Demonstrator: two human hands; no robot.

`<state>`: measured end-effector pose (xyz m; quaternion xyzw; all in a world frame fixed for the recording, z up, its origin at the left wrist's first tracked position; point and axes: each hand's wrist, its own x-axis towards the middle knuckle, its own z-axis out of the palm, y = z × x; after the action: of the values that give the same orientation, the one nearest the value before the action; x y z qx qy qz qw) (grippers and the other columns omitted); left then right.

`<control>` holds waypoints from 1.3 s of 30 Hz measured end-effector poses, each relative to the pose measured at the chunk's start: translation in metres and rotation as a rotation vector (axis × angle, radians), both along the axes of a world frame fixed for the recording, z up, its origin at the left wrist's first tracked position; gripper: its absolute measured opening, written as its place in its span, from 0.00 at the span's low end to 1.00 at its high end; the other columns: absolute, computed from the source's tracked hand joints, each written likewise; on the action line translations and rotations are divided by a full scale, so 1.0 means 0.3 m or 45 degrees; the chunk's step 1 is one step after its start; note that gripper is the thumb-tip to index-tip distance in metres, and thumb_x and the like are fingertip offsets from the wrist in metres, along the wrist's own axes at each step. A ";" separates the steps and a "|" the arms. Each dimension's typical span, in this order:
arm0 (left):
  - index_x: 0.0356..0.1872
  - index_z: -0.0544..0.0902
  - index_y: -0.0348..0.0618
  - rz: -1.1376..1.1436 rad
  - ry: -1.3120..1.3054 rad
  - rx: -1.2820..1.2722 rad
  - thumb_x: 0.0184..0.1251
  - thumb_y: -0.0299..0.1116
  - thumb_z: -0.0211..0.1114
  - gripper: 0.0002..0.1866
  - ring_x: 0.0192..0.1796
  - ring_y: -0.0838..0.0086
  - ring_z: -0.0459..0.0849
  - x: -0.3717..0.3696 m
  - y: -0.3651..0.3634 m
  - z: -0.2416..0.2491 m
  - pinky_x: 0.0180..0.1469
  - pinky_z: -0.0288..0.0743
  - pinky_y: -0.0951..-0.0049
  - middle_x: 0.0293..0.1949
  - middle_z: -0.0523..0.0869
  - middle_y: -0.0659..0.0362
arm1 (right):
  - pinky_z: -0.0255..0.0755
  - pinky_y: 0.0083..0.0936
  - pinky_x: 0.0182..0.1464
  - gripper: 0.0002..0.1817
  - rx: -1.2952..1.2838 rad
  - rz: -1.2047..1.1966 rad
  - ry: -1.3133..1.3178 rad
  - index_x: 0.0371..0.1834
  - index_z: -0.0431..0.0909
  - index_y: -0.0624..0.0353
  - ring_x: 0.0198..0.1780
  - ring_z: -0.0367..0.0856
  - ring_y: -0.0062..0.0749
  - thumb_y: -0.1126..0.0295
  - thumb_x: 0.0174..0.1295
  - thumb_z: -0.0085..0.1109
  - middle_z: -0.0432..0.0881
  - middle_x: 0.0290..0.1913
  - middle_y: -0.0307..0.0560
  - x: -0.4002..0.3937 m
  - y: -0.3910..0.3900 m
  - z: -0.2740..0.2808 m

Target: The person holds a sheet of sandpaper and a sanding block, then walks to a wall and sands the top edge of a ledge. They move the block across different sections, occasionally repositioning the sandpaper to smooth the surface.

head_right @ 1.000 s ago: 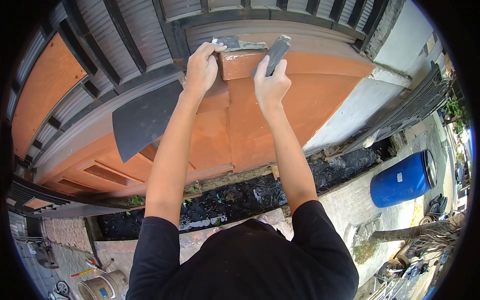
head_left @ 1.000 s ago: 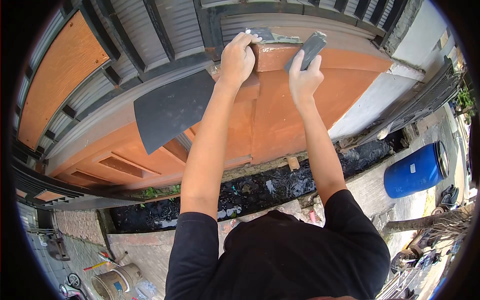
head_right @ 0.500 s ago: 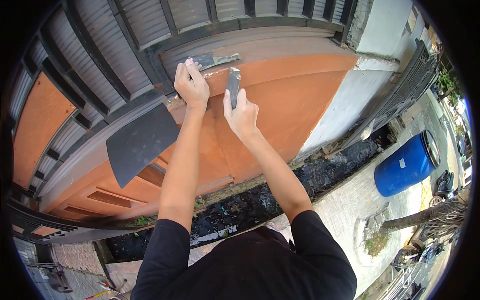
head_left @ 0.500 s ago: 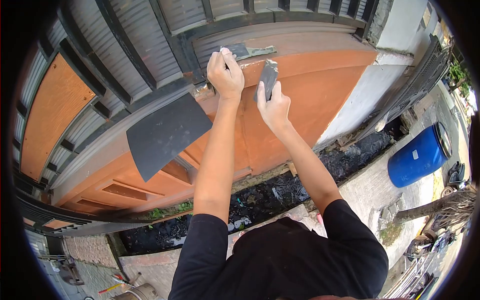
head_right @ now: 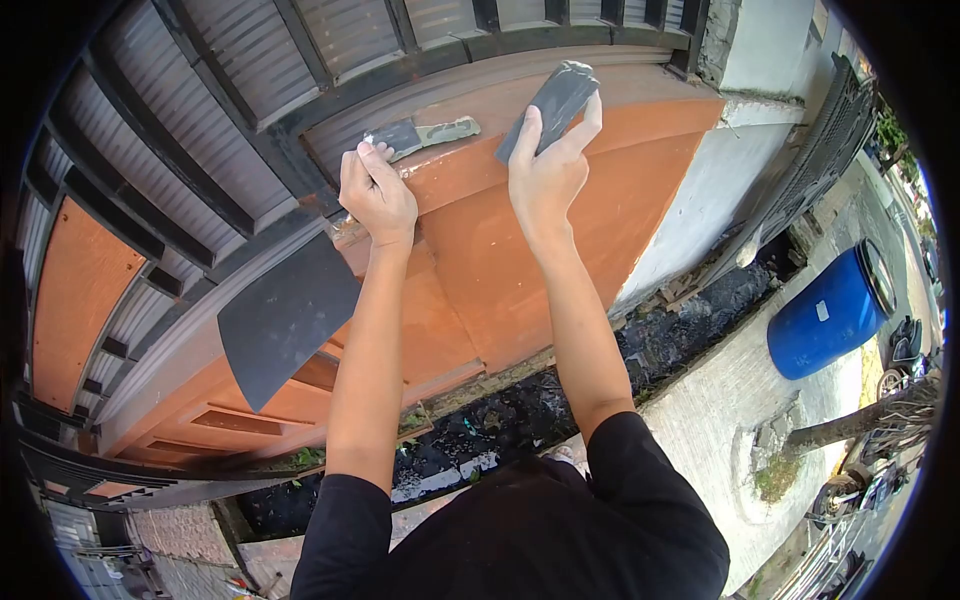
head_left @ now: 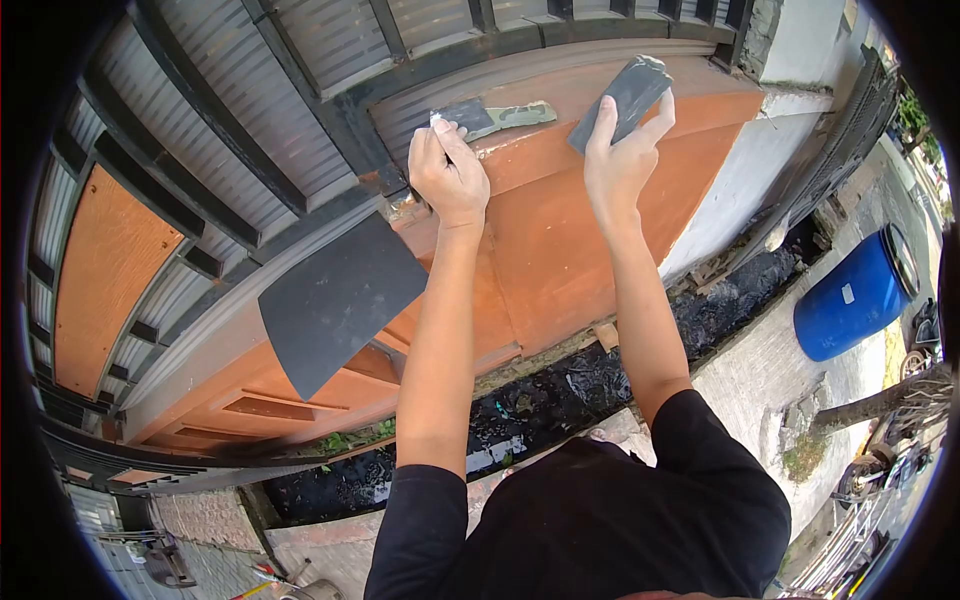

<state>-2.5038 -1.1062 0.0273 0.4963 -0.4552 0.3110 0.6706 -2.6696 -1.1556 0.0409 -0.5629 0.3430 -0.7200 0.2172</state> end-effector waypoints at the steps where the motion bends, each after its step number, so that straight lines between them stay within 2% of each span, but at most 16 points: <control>1: 0.36 0.83 0.24 0.027 -0.045 0.051 0.89 0.29 0.51 0.20 0.34 0.60 0.89 0.004 0.007 0.001 0.40 0.82 0.63 0.30 0.83 0.48 | 0.86 0.40 0.43 0.29 0.032 -0.003 0.005 0.75 0.66 0.71 0.43 0.95 0.54 0.67 0.78 0.62 0.91 0.45 0.67 -0.015 -0.004 0.040; 3: 0.36 0.83 0.24 0.037 -0.046 0.035 0.89 0.29 0.51 0.20 0.34 0.60 0.89 0.000 0.008 0.005 0.39 0.82 0.63 0.30 0.83 0.48 | 0.86 0.40 0.45 0.34 0.063 -0.010 0.004 0.80 0.61 0.72 0.44 0.95 0.54 0.67 0.78 0.62 0.91 0.48 0.67 0.026 0.020 -0.014; 6: 0.35 0.83 0.25 0.028 -0.052 0.005 0.88 0.28 0.52 0.20 0.33 0.60 0.88 0.002 -0.002 -0.004 0.38 0.81 0.63 0.30 0.84 0.48 | 0.87 0.38 0.44 0.38 -0.329 -0.141 0.241 0.86 0.55 0.70 0.42 0.95 0.51 0.67 0.79 0.61 0.92 0.48 0.64 0.129 0.105 -0.229; 8: 0.34 0.83 0.25 0.009 -0.073 -0.018 0.88 0.28 0.53 0.19 0.32 0.60 0.87 0.011 -0.009 -0.001 0.37 0.81 0.63 0.30 0.84 0.48 | 0.86 0.35 0.36 0.38 -0.502 -0.166 0.299 0.86 0.57 0.69 0.36 0.95 0.52 0.68 0.78 0.61 0.92 0.46 0.69 0.129 0.085 -0.227; 9: 0.33 0.84 0.27 0.054 -0.083 0.009 0.87 0.29 0.53 0.20 0.33 0.60 0.86 0.005 -0.001 0.005 0.39 0.79 0.62 0.31 0.85 0.50 | 0.86 0.35 0.36 0.38 -0.498 -0.178 0.295 0.86 0.57 0.69 0.36 0.95 0.52 0.68 0.78 0.61 0.92 0.46 0.69 0.098 0.061 -0.155; 11: 0.32 0.85 0.30 0.092 -0.081 0.047 0.87 0.30 0.53 0.20 0.34 0.60 0.85 -0.004 0.006 0.002 0.40 0.76 0.61 0.31 0.85 0.52 | 0.86 0.34 0.36 0.39 -0.027 -0.025 0.199 0.86 0.57 0.71 0.36 0.95 0.51 0.71 0.76 0.63 0.91 0.50 0.71 0.005 0.025 0.036; 14: 0.31 0.87 0.37 0.251 -0.111 0.112 0.87 0.32 0.51 0.21 0.37 0.61 0.81 -0.003 0.008 0.005 0.46 0.69 0.59 0.31 0.87 0.58 | 0.85 0.33 0.34 0.39 -0.233 -0.155 0.079 0.84 0.60 0.73 0.31 0.94 0.50 0.72 0.74 0.65 0.92 0.47 0.69 0.109 0.070 -0.123; 15: 0.31 0.87 0.41 0.295 -0.116 0.104 0.87 0.33 0.50 0.22 0.39 0.61 0.80 -0.001 0.000 0.005 0.47 0.65 0.59 0.31 0.87 0.61 | 0.84 0.32 0.32 0.39 -0.502 -0.267 0.157 0.83 0.62 0.74 0.28 0.93 0.48 0.73 0.72 0.67 0.93 0.42 0.66 0.159 0.097 -0.222; 17: 0.31 0.87 0.44 0.327 -0.122 0.119 0.87 0.34 0.49 0.22 0.40 0.62 0.78 -0.002 0.006 -0.014 0.49 0.62 0.59 0.31 0.87 0.63 | 0.84 0.32 0.32 0.39 -0.498 -0.186 0.335 0.82 0.64 0.75 0.28 0.92 0.45 0.74 0.70 0.68 0.93 0.45 0.66 0.180 0.189 -0.326; 19: 0.31 0.87 0.44 0.332 -0.119 0.148 0.87 0.34 0.49 0.22 0.41 0.61 0.77 0.007 -0.001 -0.014 0.50 0.63 0.58 0.31 0.88 0.64 | 0.83 0.32 0.31 0.39 -0.575 -0.273 0.246 0.83 0.63 0.74 0.25 0.90 0.41 0.73 0.71 0.68 0.93 0.41 0.65 0.158 0.087 -0.256; 21: 0.31 0.87 0.44 0.301 -0.111 0.149 0.86 0.33 0.49 0.22 0.41 0.61 0.77 0.006 -0.001 -0.010 0.50 0.63 0.58 0.32 0.88 0.63 | 0.84 0.32 0.32 0.38 -0.140 -0.125 0.012 0.84 0.62 0.70 0.27 0.91 0.43 0.71 0.74 0.66 0.93 0.43 0.63 0.074 0.051 -0.024; 24: 0.31 0.87 0.44 0.237 -0.106 0.141 0.86 0.33 0.49 0.22 0.41 0.61 0.77 -0.001 0.020 -0.021 0.50 0.63 0.58 0.33 0.88 0.62 | 0.84 0.33 0.33 0.37 -0.171 -0.134 0.000 0.85 0.61 0.67 0.27 0.91 0.44 0.70 0.75 0.64 0.93 0.45 0.65 0.109 0.065 -0.088; 27: 0.31 0.87 0.43 0.208 -0.123 0.089 0.87 0.33 0.49 0.22 0.40 0.60 0.77 0.004 0.012 -0.016 0.50 0.64 0.58 0.33 0.88 0.60 | 0.84 0.33 0.33 0.39 -0.471 -0.193 0.331 0.85 0.61 0.67 0.28 0.91 0.45 0.71 0.74 0.65 0.92 0.40 0.67 0.185 0.211 -0.327; 33: 0.32 0.87 0.42 0.207 -0.116 0.088 0.88 0.34 0.47 0.23 0.40 0.60 0.76 0.005 0.009 -0.012 0.51 0.64 0.58 0.33 0.87 0.59 | 0.85 0.32 0.34 0.38 -0.069 -0.093 0.046 0.86 0.60 0.67 0.32 0.94 0.44 0.72 0.75 0.64 0.92 0.42 0.66 0.070 0.076 0.000; 37: 0.32 0.87 0.42 0.197 -0.082 0.122 0.89 0.35 0.47 0.23 0.41 0.61 0.77 -0.001 0.013 -0.013 0.51 0.65 0.59 0.34 0.90 0.60 | 0.84 0.30 0.34 0.37 -0.450 -0.104 0.321 0.86 0.60 0.67 0.31 0.94 0.42 0.73 0.76 0.63 0.92 0.51 0.66 0.181 0.185 -0.362; 39: 0.31 0.87 0.42 0.190 -0.097 0.087 0.89 0.34 0.48 0.23 0.41 0.61 0.77 0.001 0.007 -0.006 0.51 0.65 0.59 0.34 0.89 0.60 | 0.84 0.30 0.33 0.37 -0.488 -0.144 0.269 0.86 0.60 0.68 0.29 0.93 0.41 0.73 0.76 0.63 0.92 0.48 0.65 0.154 0.114 -0.285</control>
<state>-2.5035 -1.1041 0.0256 0.5392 -0.4524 0.3629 0.6106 -2.6234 -1.1213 -0.0447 -0.6460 0.2518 -0.7201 0.0283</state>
